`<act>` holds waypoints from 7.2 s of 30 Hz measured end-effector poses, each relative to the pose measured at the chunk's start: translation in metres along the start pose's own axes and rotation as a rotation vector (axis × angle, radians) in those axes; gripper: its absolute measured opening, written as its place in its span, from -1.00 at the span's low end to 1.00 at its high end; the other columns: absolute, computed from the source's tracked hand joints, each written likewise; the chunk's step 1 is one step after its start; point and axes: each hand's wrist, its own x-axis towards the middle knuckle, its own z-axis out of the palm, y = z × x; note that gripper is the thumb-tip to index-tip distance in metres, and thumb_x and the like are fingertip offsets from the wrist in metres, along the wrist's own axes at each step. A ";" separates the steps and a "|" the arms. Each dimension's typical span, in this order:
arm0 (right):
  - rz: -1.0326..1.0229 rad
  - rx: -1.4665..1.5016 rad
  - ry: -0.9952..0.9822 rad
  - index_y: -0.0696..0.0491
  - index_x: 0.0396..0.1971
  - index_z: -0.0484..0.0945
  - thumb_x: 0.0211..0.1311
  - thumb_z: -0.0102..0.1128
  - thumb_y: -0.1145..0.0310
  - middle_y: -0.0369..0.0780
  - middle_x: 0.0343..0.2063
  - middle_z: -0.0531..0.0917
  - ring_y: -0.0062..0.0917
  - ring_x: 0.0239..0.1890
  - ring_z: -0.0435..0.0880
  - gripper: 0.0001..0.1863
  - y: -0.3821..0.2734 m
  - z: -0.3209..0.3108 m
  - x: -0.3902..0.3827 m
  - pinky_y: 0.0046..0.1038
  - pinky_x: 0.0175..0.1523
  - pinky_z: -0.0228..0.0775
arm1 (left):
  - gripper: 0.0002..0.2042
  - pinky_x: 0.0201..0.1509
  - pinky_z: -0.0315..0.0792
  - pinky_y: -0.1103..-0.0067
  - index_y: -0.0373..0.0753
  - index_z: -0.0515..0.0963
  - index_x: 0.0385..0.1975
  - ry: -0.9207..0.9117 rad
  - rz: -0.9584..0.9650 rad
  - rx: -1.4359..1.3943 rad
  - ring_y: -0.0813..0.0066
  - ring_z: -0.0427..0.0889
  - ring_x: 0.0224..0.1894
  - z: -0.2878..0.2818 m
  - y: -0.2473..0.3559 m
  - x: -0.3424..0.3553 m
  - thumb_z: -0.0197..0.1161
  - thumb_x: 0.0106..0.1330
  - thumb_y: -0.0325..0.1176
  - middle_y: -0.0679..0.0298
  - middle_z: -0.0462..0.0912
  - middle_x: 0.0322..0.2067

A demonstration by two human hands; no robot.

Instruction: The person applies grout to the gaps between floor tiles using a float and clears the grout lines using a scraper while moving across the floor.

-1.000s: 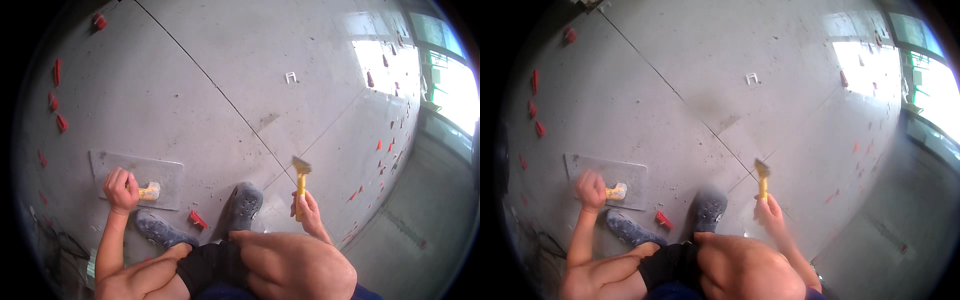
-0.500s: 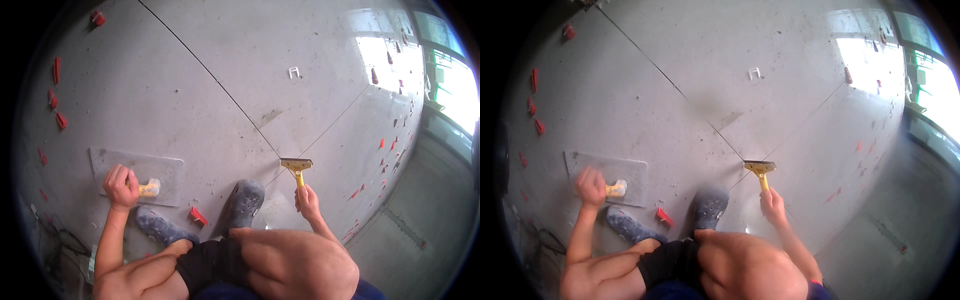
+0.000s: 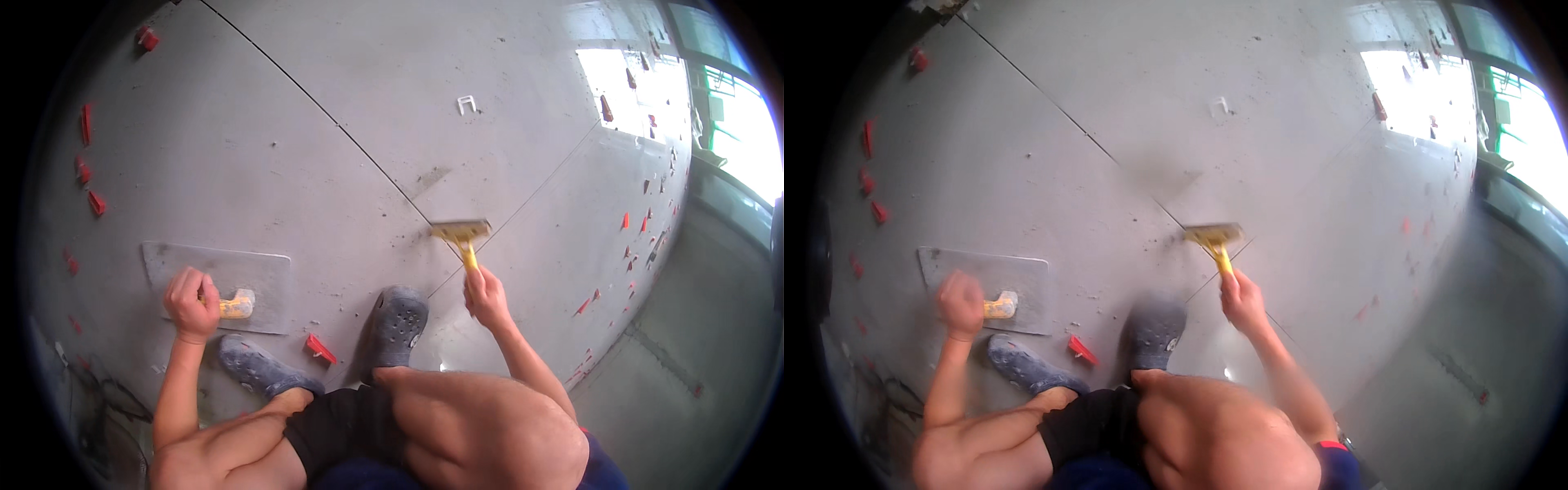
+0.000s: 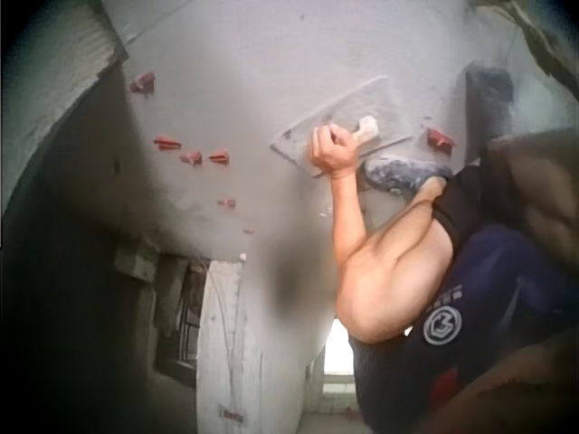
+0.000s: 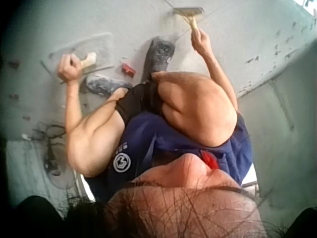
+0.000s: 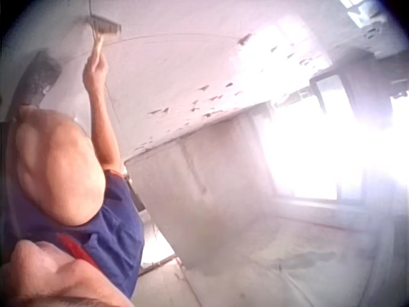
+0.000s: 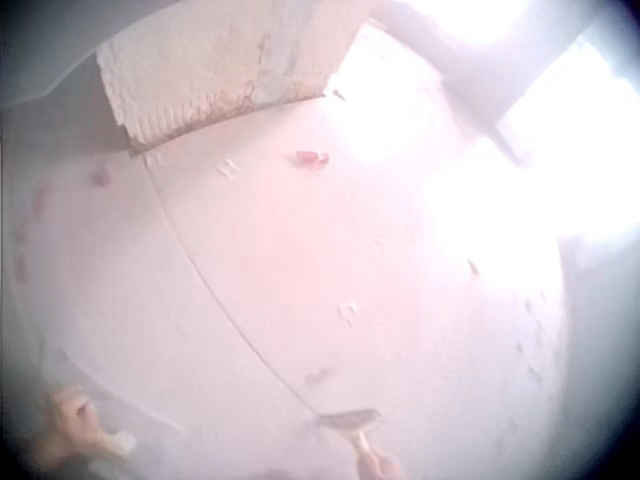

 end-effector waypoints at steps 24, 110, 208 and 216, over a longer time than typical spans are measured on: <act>-0.384 -0.777 0.160 0.01 -0.11 0.57 0.20 0.33 0.31 -0.13 -0.37 0.56 -0.18 -0.37 0.58 -0.72 0.010 -0.038 -0.069 -0.23 -0.29 0.45 | -0.82 -0.49 0.24 0.29 -0.23 0.33 -0.67 0.060 -0.014 -0.042 0.10 0.39 -0.55 -0.006 -0.009 -0.003 0.11 0.15 -0.45 0.13 0.34 -0.62; -0.420 -0.573 0.380 0.13 -0.57 0.49 0.28 0.10 0.26 -0.35 -0.76 0.38 -0.68 -0.73 0.31 -0.71 -0.298 0.143 -0.137 -0.47 -0.63 0.09 | -0.51 -0.42 0.48 0.18 -0.38 0.21 -0.06 0.364 -0.709 -0.996 -0.07 0.61 -0.48 -0.010 -0.024 0.162 0.14 0.38 -0.04 -0.11 0.56 -0.46; -1.555 -2.051 -1.218 0.25 0.06 0.45 0.18 0.30 0.15 0.05 -0.02 0.55 -0.12 0.04 0.55 -0.43 -0.610 1.206 -0.135 -0.20 0.14 0.40 | -0.62 0.11 0.44 0.43 -0.27 0.56 -0.04 1.986 -1.912 -0.046 0.35 0.54 -0.04 -0.302 -0.482 -0.579 0.39 0.09 -0.49 0.25 0.62 -0.12; -1.304 -1.430 -1.224 0.24 0.36 0.12 0.36 0.15 0.09 0.06 0.23 0.37 -0.15 0.22 0.45 -0.25 -0.417 1.251 -0.225 -0.24 0.29 0.31 | -0.60 0.06 0.40 0.48 -0.32 0.51 -0.08 2.371 -1.734 -0.012 0.40 0.53 -0.12 -0.291 -0.465 -0.652 0.33 0.01 -0.66 0.30 0.58 -0.19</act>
